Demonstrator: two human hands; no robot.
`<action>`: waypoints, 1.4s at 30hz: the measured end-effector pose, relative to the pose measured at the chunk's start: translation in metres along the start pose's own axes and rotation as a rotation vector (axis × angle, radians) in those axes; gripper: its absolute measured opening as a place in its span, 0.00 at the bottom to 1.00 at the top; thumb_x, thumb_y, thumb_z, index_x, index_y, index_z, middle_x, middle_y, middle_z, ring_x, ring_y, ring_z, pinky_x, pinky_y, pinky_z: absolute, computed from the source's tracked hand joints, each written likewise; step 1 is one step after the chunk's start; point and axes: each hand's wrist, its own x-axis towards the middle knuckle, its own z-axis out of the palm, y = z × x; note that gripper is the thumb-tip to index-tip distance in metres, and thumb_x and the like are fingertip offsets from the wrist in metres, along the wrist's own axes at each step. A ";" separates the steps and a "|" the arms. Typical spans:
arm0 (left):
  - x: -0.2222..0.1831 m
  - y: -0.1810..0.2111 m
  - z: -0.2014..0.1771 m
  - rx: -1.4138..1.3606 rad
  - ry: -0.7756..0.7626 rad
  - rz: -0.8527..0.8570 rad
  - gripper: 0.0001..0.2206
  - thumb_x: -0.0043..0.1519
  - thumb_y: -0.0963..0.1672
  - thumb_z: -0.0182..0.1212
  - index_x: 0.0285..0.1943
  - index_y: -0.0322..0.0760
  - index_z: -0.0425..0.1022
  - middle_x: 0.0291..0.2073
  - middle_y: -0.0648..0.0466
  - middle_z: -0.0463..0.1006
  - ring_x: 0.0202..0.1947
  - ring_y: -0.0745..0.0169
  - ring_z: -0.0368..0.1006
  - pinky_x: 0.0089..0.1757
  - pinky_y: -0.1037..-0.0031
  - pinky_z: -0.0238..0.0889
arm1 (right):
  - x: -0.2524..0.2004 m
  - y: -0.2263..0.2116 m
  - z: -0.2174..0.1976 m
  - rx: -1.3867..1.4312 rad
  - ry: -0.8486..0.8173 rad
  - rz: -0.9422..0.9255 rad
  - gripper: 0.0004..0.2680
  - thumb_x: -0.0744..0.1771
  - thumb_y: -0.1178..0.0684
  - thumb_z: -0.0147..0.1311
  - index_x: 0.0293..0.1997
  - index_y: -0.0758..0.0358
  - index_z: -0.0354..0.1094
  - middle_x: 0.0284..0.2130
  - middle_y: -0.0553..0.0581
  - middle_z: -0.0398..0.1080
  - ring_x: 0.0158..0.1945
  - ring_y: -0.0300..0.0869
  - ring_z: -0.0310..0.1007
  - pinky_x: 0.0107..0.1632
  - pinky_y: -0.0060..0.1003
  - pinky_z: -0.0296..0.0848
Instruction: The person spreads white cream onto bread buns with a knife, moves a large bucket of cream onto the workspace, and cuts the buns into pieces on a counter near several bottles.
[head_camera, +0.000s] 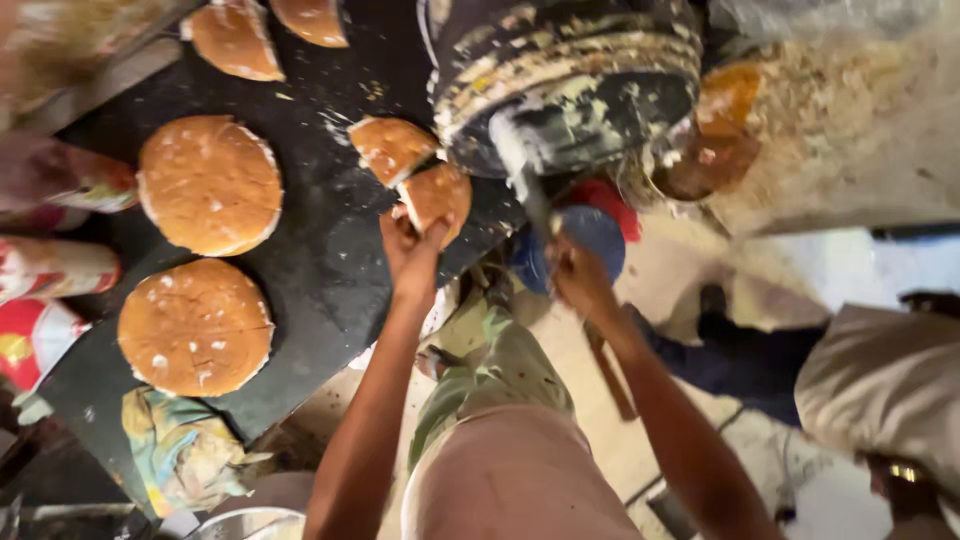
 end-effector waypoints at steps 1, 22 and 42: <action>-0.009 0.021 -0.010 -0.011 -0.062 -0.031 0.24 0.59 0.36 0.68 0.62 0.32 0.62 0.54 0.49 0.75 0.55 0.63 0.73 0.54 0.70 0.68 | -0.018 0.002 0.014 0.139 -0.053 0.085 0.09 0.72 0.49 0.50 0.53 0.61 0.68 0.16 0.49 0.66 0.15 0.34 0.63 0.18 0.32 0.60; -0.101 0.178 -0.010 -0.737 -0.044 -0.378 0.27 0.66 0.58 0.53 0.66 0.40 0.71 0.54 0.49 0.81 0.48 0.55 0.80 0.45 0.63 0.77 | -0.078 -0.093 0.063 -0.075 -0.111 -1.082 0.07 0.71 0.66 0.49 0.53 0.70 0.68 0.54 0.68 0.69 0.51 0.49 0.73 0.51 0.39 0.75; -0.086 0.205 -0.021 -0.764 -0.051 -0.169 0.26 0.68 0.57 0.54 0.68 0.39 0.70 0.54 0.51 0.81 0.47 0.57 0.81 0.38 0.69 0.77 | -0.085 -0.119 0.007 -0.477 -0.188 -0.948 0.14 0.68 0.61 0.51 0.60 0.62 0.69 0.44 0.63 0.68 0.36 0.48 0.72 0.36 0.41 0.70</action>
